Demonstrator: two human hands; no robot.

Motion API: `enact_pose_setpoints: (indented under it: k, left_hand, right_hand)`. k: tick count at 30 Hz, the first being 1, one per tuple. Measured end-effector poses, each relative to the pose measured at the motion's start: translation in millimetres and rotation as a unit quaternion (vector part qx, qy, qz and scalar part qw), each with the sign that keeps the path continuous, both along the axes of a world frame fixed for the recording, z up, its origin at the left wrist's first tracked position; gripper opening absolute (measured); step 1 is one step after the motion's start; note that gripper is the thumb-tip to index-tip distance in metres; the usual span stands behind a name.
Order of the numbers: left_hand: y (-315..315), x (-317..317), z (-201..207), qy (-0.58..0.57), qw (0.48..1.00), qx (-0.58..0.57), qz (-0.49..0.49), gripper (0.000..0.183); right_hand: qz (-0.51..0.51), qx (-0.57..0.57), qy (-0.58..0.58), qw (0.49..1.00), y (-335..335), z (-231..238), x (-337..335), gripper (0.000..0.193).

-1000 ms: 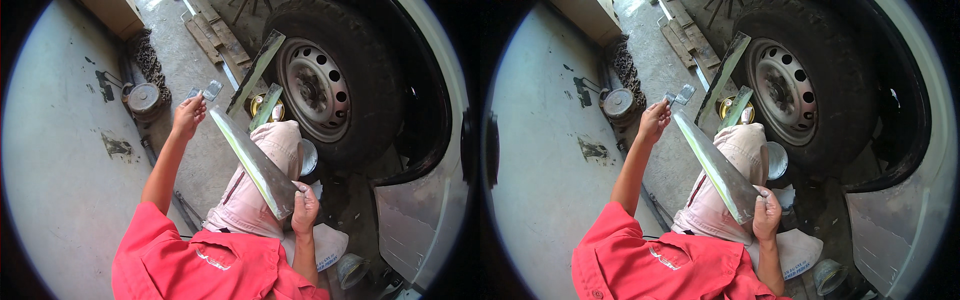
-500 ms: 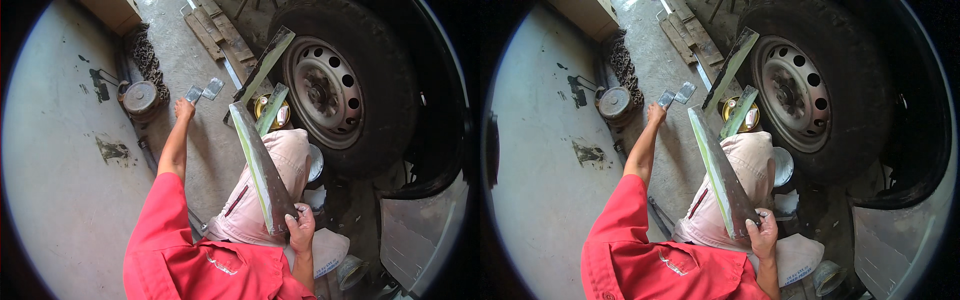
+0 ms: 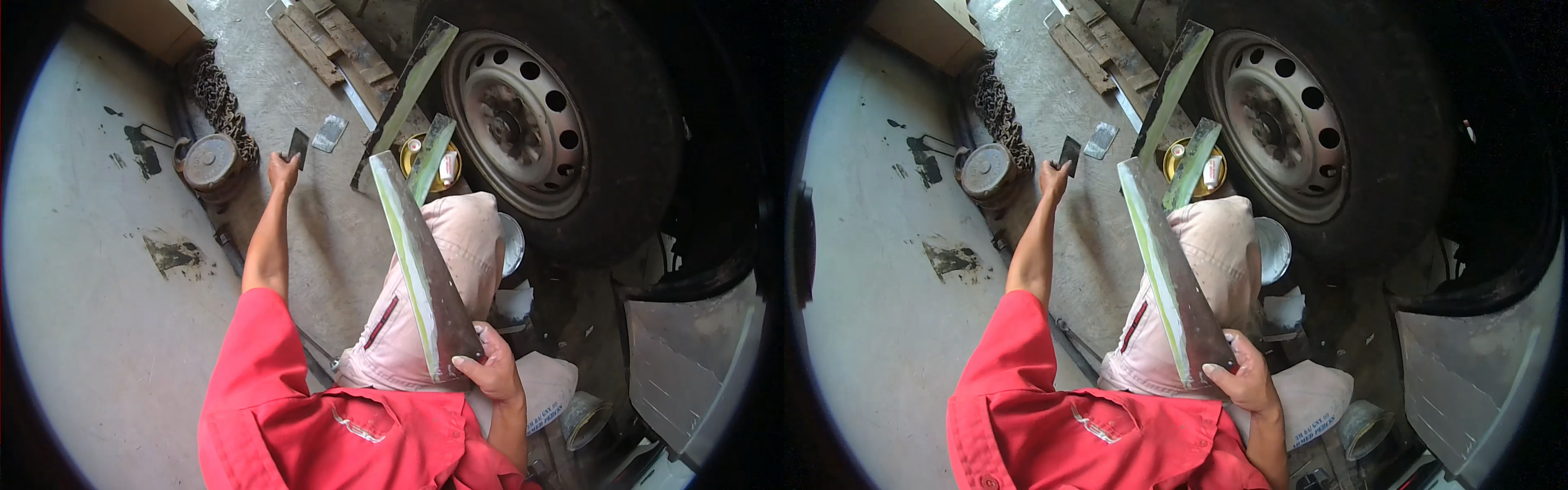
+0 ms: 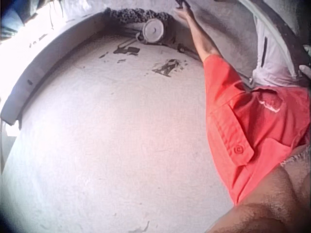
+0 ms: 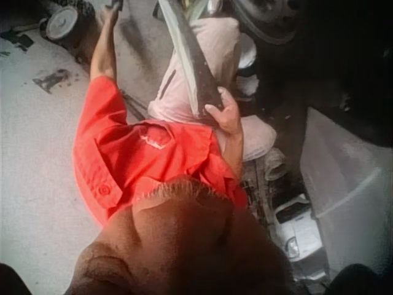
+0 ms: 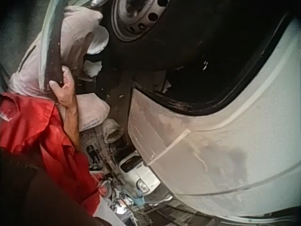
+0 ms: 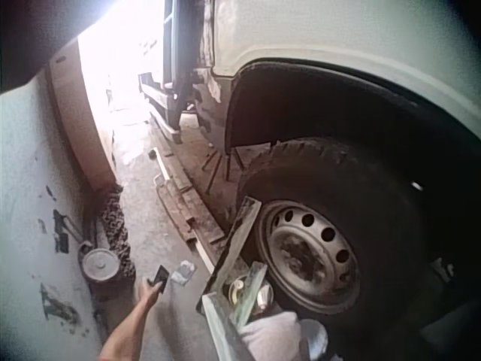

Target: Apply filler and sand the lower panel of a vehicle for body repair.

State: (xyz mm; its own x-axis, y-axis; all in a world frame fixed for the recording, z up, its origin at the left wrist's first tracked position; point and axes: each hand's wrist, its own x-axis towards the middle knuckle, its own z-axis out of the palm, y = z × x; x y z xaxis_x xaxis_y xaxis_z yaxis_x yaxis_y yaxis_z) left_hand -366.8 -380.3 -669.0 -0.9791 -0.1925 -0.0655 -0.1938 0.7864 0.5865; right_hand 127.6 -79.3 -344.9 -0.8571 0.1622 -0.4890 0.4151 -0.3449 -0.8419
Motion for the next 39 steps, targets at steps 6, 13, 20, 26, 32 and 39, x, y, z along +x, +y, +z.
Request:
enact_pose_setpoints:
  k: [6,13,20,26,32,39]
  left_hand:
    - [13,93,89,0.099,0.965,0.214,-0.111,0.027]
    - [101,245,293,-0.026,0.829,0.510,-0.228,0.061]
    - [128,300,348,0.068,0.843,0.352,-0.401,0.072]
    - [119,354,365,0.111,0.843,0.205,-0.484,0.080]
    - [117,313,377,0.162,0.854,0.213,-0.446,0.081]
    - [118,354,388,0.159,0.834,0.200,-0.489,0.097]
  right_hand:
    - [0.021,-0.085,0.024,0.996,-7,1,-12,0.043]
    - [0.075,0.139,0.050,0.986,-25,14,-32,0.045]
    - [0.061,0.329,0.240,0.911,-67,23,-58,0.071]
    - [-0.005,0.211,0.287,0.934,-32,44,-93,0.060]
    - [-0.023,0.182,0.334,0.924,-65,28,-69,0.058]
    - [-0.046,0.153,0.312,0.936,-45,85,-66,0.057]
